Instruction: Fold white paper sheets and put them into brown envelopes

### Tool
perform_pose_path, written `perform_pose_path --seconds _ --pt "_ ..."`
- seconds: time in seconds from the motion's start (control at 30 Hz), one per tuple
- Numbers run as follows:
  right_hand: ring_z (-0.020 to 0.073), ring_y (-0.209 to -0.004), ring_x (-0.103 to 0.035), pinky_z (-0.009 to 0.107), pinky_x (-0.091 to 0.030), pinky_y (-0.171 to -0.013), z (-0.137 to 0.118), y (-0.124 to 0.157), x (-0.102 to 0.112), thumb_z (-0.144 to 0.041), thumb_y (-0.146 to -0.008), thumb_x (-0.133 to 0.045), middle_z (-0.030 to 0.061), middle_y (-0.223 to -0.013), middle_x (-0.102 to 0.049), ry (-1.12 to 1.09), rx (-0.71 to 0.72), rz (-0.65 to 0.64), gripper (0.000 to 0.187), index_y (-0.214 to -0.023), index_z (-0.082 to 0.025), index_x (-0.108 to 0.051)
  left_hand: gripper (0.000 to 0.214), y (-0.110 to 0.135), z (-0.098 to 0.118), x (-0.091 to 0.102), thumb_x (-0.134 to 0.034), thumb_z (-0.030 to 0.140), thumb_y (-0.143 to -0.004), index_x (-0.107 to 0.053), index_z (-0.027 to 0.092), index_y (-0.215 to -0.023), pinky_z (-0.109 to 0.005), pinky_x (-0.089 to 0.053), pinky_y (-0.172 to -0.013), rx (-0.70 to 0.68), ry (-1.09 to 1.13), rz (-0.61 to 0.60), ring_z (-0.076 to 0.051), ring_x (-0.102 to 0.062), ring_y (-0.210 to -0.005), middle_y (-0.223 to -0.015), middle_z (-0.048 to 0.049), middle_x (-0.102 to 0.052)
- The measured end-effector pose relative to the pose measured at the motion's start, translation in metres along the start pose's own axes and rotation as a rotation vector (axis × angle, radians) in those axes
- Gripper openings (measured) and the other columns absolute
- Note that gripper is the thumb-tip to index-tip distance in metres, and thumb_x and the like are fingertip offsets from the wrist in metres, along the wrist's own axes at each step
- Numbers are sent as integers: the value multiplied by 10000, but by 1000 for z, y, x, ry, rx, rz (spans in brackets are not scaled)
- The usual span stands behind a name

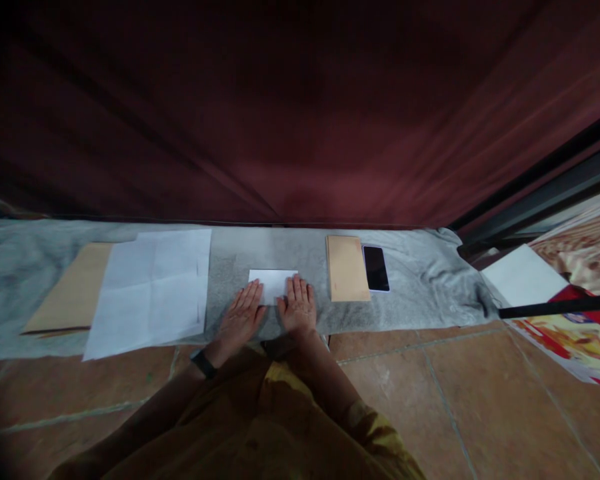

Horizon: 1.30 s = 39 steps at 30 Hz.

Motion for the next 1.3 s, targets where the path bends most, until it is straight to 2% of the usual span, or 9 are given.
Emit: perform_pose_path --seconds 0.1,0.2,0.33,0.43,0.63,0.8,1.0,1.13,1.3 --pt "310 -1468 -373 491 -242 -1211 0 0 1 -412 -1036 -435 161 -1611 -389 -6 1 5 612 -1564 -107 -378 599 -4 -2 5 -311 322 -1024 -347 50 -1557 -483 -265 -1260 41 -9 2 -271 -275 -1538 -1625 -177 -355" --pt "307 -1478 -357 494 -246 -1207 0 0 0 -401 -1031 -444 167 -1616 -379 -11 -3 -4 614 -1564 -103 -376 577 -17 8 6 -308 285 -1025 -351 74 -1560 -467 -254 -1268 10 13 6 -247 -249 -1548 -1635 -149 -351" --pt "296 -1490 -340 493 -237 -1212 0 1 -1 -336 -1015 -453 163 -1625 -362 -9 9 -7 591 -1557 -107 -389 548 -38 20 -1 -318 252 -1021 -399 87 -1538 -452 -262 -1262 -37 37 -12 -247 -258 -1545 -1640 -139 -348" --pt "295 -1486 -352 496 -249 -1207 0 1 -2 -338 -1023 -435 173 -1613 -380 -3 3 11 584 -1557 -107 -390 543 -46 19 -7 -328 271 -1025 -404 116 -1540 -462 -262 -1256 -31 28 -14 -249 -281 -1537 -1633 -135 -363" --pt "293 -1485 -359 491 -248 -1213 0 1 -1 -365 -1037 -419 174 -1618 -368 7 23 24 594 -1564 -94 -372 587 -40 4 -8 -336 329 -1024 -376 75 -1551 -484 -240 -1258 36 -8 0 -272 -266 -1542 -1627 -162 -357" --pt "293 -1480 -362 493 -253 -1210 0 2 0 -360 -1031 -439 173 -1617 -370 1 24 15 602 -1570 -103 -362 618 -31 -8 -6 -320 362 -1028 -348 48 -1560 -486 -274 -1244 116 -17 28 -287 -334 -1514 -1615 -186 -368" --pt "296 -1468 -383 500 -263 -1205 0 0 1 -363 -1048 -413 164 -1601 -405 -13 5 24 557 -1546 -113 -413 624 -27 -11 -7 -334 370 -1022 -346 58 -1563 -500 -278 -1238 123 -22 41 -299 -338 -1511 -1606 -187 -386" --pt "293 -1474 -376 528 -244 -1214 -9 -10 3 -310 -1048 -397 158 -1586 -434 -39 13 12 517 -1531 -132 -444 632 -27 -11 -9 -333 368 -1020 -331 51 -1567 -511 -273 -1235 120 -20 53 -301 -339 -1511 -1607 -199 -376" --pt "262 -1478 -371 476 -249 -1223 -27 -25 -1 -319 -1061 -386 134 -1582 -449 -68 93 -58 492 -1510 -138 -473 626 -28 -11 -9 -335 334 -1011 -320 58 -1573 -533 -267 -1234 108 -20 52 -299 -329 -1515 -1610 -200 -369"
Point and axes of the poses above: each hand's wrist, its own y-axis away from the middle knuckle, its own x-axis out of the back of the hand, z = x × y, the point moved 4 cm from there along -y, towards the middle knuckle
